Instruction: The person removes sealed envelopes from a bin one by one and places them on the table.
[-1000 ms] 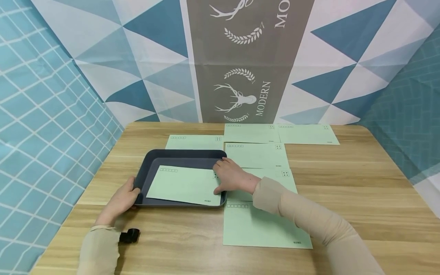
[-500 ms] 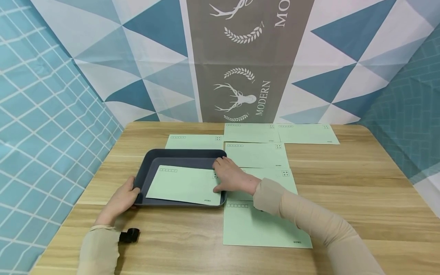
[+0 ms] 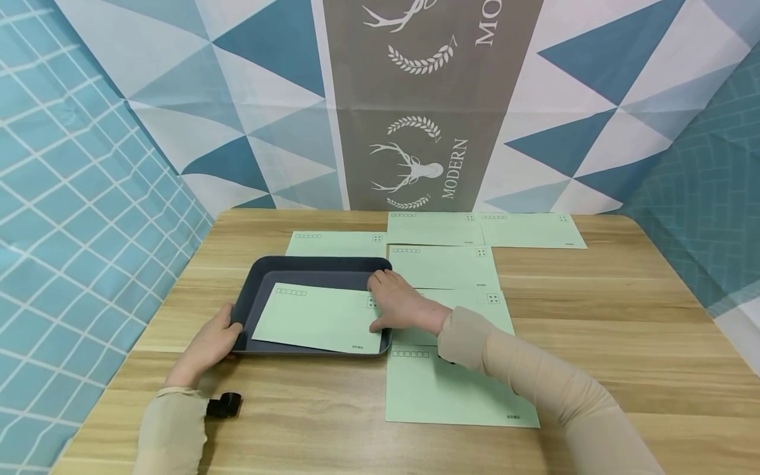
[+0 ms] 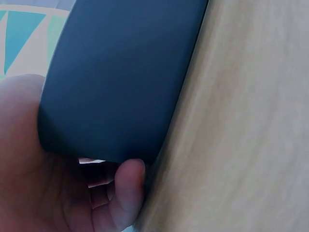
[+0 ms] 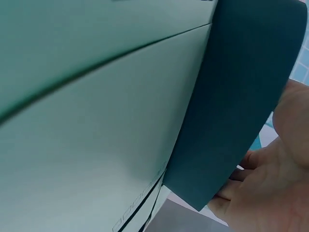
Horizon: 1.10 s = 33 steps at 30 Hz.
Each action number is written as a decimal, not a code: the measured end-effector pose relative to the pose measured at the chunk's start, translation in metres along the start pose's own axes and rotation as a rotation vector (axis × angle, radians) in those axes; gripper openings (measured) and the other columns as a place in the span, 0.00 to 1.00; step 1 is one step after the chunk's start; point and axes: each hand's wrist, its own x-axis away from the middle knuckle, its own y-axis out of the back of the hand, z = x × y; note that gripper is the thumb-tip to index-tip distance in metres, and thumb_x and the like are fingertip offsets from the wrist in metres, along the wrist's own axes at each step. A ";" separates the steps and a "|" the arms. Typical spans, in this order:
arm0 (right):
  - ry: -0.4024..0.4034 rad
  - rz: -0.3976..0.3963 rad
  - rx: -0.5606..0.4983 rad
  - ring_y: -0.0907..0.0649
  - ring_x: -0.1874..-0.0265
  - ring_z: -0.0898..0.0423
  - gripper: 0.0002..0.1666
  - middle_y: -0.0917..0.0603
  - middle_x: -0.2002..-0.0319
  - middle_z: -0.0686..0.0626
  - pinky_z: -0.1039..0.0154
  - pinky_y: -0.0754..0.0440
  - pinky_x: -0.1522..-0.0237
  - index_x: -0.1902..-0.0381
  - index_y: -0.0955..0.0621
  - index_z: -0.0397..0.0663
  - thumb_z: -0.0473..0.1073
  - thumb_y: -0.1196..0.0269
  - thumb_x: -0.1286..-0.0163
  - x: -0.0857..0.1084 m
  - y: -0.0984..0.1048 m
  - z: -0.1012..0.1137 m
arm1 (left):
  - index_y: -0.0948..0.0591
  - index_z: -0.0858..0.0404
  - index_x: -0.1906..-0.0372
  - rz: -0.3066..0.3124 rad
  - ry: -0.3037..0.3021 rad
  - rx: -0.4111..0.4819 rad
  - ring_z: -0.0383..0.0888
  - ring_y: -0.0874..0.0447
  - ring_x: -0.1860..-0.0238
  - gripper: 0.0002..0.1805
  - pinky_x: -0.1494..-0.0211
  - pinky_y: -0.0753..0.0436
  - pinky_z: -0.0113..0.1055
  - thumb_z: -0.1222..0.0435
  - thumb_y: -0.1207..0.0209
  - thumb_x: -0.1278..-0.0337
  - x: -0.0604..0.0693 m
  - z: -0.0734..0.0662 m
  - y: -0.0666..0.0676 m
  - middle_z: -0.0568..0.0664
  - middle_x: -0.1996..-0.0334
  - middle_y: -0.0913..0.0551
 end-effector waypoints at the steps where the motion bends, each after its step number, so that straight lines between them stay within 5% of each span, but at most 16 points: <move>1: 0.000 -0.001 -0.012 0.30 0.48 0.51 0.39 0.29 0.53 0.46 0.55 0.43 0.34 0.54 0.31 0.42 0.60 0.30 0.56 0.000 0.001 0.000 | 0.45 0.75 0.40 -0.003 -0.002 0.001 0.55 0.24 0.63 0.23 0.76 0.21 0.36 0.69 0.65 0.39 0.000 0.000 0.000 0.74 0.51 0.31; 10: -0.047 0.017 -0.368 0.29 0.66 0.55 0.28 0.30 0.60 0.52 0.64 0.28 0.60 0.59 0.29 0.46 0.49 0.29 0.52 0.006 0.014 0.001 | 0.42 0.74 0.44 -0.019 0.002 0.002 0.49 0.25 0.71 0.21 0.77 0.22 0.37 0.69 0.64 0.41 -0.002 0.002 0.000 0.71 0.57 0.27; 18: -0.028 -0.005 -0.518 0.26 0.70 0.58 0.15 0.23 0.68 0.55 0.65 0.27 0.65 0.66 0.23 0.49 0.47 0.32 0.48 0.018 0.016 0.000 | 0.44 0.77 0.42 -0.006 0.011 -0.011 0.54 0.24 0.65 0.23 0.76 0.21 0.36 0.69 0.65 0.41 -0.002 0.001 0.000 0.75 0.52 0.31; 24: -0.017 0.022 -0.560 0.21 0.67 0.56 0.24 0.18 0.61 0.47 0.64 0.24 0.63 0.53 0.22 0.41 0.50 0.35 0.44 0.026 0.012 0.003 | 0.44 0.76 0.42 0.003 0.002 -0.004 0.55 0.25 0.64 0.22 0.76 0.21 0.37 0.68 0.65 0.40 -0.001 0.001 0.000 0.76 0.51 0.32; 26: -0.002 0.031 -0.557 0.22 0.71 0.59 0.21 0.17 0.65 0.47 0.64 0.25 0.64 0.58 0.20 0.41 0.50 0.35 0.44 0.027 0.011 0.005 | 0.43 0.76 0.43 0.003 -0.005 -0.002 0.55 0.25 0.64 0.22 0.76 0.21 0.37 0.68 0.66 0.40 -0.001 0.001 0.001 0.76 0.50 0.32; 29: 0.045 0.044 -0.550 0.28 0.83 0.61 0.13 0.18 0.75 0.50 0.64 0.26 0.53 0.72 0.18 0.41 0.48 0.35 0.43 0.028 0.007 0.009 | 0.43 0.75 0.42 0.002 -0.011 -0.006 0.56 0.25 0.63 0.22 0.76 0.21 0.37 0.69 0.66 0.40 -0.001 0.002 0.001 0.76 0.49 0.33; 33: 0.126 0.077 -0.465 0.25 0.84 0.65 0.15 0.17 0.80 0.52 0.60 0.49 0.31 0.81 0.20 0.42 0.46 0.36 0.42 0.031 0.003 0.014 | 0.44 0.75 0.42 0.004 -0.010 -0.009 0.57 0.25 0.62 0.22 0.76 0.21 0.37 0.68 0.67 0.40 -0.001 0.002 0.001 0.77 0.48 0.34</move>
